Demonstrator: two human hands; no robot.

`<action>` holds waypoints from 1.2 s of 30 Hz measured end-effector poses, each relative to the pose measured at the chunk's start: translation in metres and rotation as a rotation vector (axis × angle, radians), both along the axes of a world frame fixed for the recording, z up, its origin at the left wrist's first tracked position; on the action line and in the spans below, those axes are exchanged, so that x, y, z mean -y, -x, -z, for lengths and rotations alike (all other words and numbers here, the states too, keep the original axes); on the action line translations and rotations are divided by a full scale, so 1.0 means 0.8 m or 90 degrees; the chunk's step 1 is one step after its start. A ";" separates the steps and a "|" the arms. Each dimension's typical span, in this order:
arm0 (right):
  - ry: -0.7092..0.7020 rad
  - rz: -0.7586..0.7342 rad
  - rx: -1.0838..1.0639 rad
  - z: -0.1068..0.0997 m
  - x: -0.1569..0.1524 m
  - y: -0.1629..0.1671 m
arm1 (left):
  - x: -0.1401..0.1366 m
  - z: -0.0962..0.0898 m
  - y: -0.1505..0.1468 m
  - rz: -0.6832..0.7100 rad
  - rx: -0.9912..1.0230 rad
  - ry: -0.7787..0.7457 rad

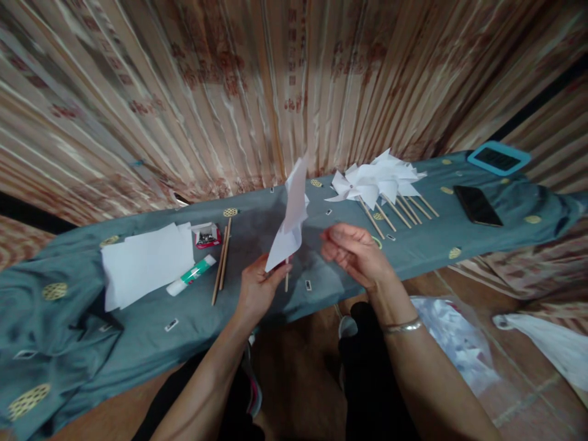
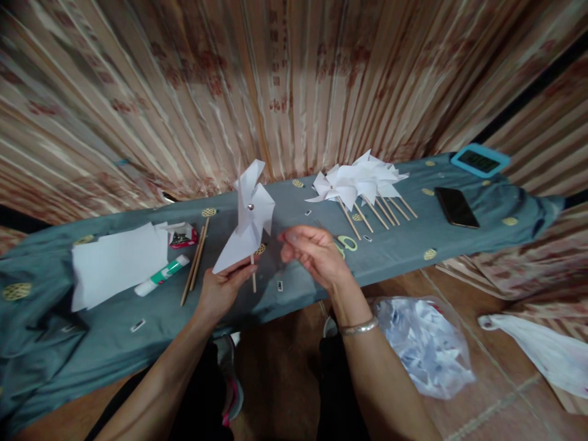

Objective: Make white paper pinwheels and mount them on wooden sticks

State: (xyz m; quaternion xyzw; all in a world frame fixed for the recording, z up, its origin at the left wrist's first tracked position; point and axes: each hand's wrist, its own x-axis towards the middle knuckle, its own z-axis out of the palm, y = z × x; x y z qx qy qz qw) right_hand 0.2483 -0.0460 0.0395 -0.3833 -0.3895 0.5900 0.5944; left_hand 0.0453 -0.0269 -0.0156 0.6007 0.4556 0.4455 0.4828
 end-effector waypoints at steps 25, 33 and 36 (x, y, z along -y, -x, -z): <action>0.137 -0.066 -0.013 0.006 -0.023 0.030 | -0.001 -0.017 0.003 0.046 0.044 -0.006; 0.126 -0.105 0.129 0.002 -0.019 0.001 | -0.001 -0.013 0.005 0.031 0.040 0.023; 0.067 0.096 0.182 0.014 -0.029 -0.008 | 0.001 -0.011 0.003 0.037 0.063 0.077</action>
